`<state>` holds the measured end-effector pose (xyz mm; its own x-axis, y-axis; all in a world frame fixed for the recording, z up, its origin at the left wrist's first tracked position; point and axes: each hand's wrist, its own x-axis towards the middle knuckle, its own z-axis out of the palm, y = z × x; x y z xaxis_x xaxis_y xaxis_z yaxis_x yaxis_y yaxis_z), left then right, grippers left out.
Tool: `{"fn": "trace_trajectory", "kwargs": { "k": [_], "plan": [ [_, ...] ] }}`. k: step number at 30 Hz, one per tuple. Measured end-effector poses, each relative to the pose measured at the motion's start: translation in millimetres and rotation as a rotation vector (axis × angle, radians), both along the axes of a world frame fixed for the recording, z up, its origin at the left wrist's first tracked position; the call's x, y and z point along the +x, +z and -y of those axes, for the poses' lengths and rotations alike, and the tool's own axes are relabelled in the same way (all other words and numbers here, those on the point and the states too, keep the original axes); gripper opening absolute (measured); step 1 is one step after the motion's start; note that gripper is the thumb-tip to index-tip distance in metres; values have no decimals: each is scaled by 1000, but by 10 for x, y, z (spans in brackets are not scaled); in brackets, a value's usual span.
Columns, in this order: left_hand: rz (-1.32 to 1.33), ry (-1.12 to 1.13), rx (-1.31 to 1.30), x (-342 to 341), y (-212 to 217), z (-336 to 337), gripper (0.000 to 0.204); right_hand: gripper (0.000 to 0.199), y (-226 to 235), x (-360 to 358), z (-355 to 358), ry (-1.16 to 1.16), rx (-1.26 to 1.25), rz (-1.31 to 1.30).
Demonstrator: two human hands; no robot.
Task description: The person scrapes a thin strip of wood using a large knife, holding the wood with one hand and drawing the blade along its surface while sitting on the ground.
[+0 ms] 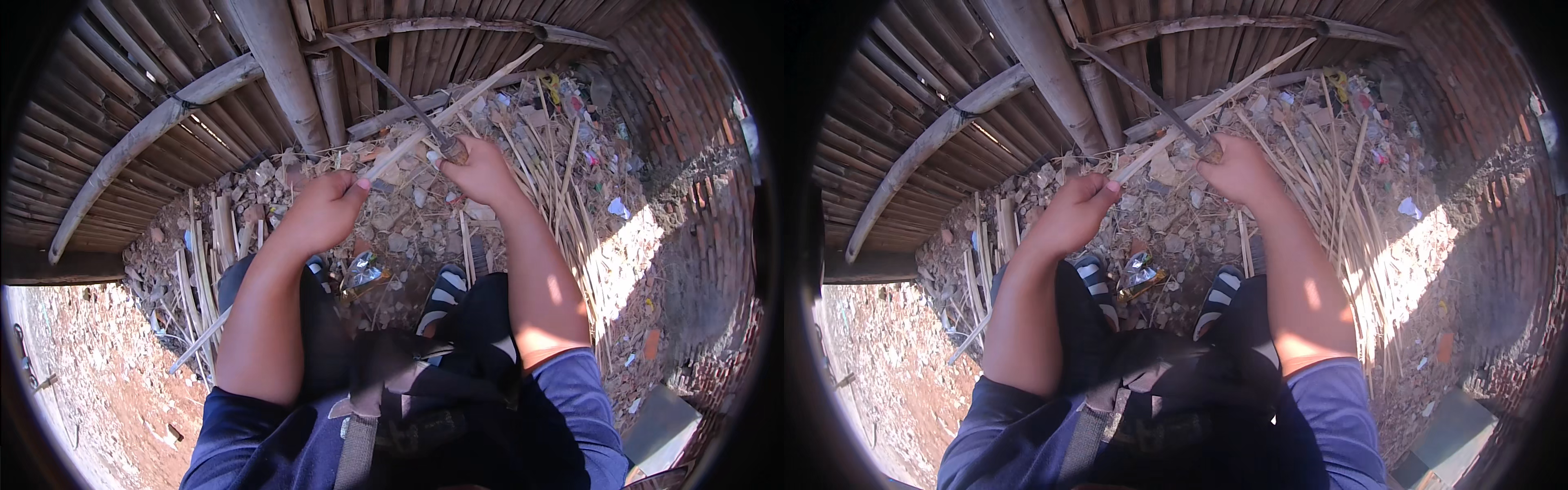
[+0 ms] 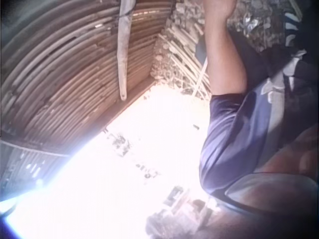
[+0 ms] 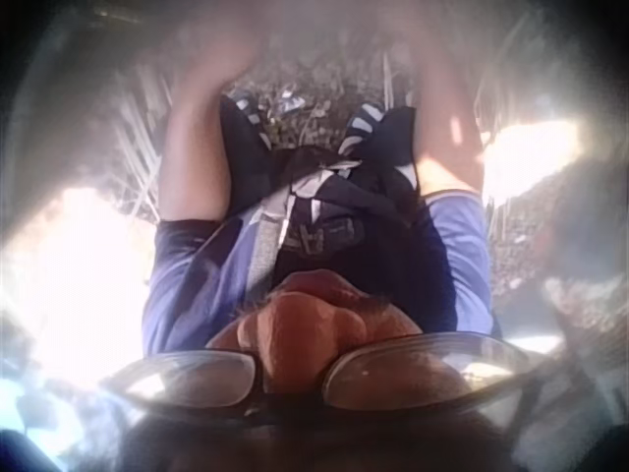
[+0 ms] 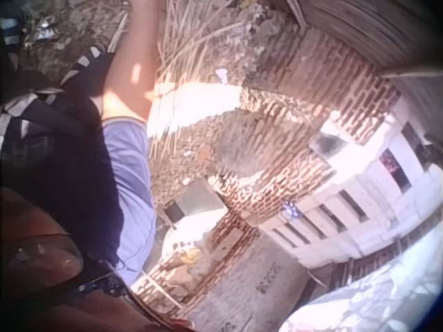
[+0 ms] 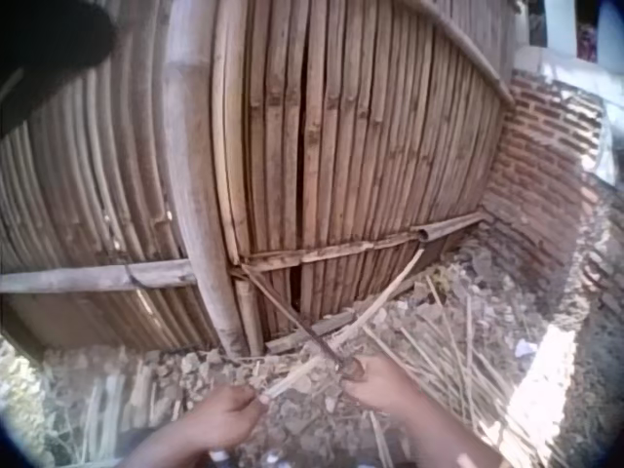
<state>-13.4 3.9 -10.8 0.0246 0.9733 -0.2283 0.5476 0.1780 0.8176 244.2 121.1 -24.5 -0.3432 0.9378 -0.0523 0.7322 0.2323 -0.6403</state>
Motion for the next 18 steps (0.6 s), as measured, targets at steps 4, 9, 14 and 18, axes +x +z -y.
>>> {"fn": "trace_trajectory", "kwargs": {
  "k": [4, 9, 14, 18],
  "plan": [
    [31, -18, -10, -17, -19, 29, 40, 31, 104, -129, 145, 290, 240, 225],
    [44, -39, -71, 5, 27, -4, 41, 42, -174, 235, -237, -44, -164, -18],
    [34, -3, -63, 0, 19, 29, 41, 33, 77, -71, 59, 8, -86, -17],
    [84, 0, -53, -5, 37, 73, 41, 23, 101, -87, 114, 304, 212, 183]
  ]
}}
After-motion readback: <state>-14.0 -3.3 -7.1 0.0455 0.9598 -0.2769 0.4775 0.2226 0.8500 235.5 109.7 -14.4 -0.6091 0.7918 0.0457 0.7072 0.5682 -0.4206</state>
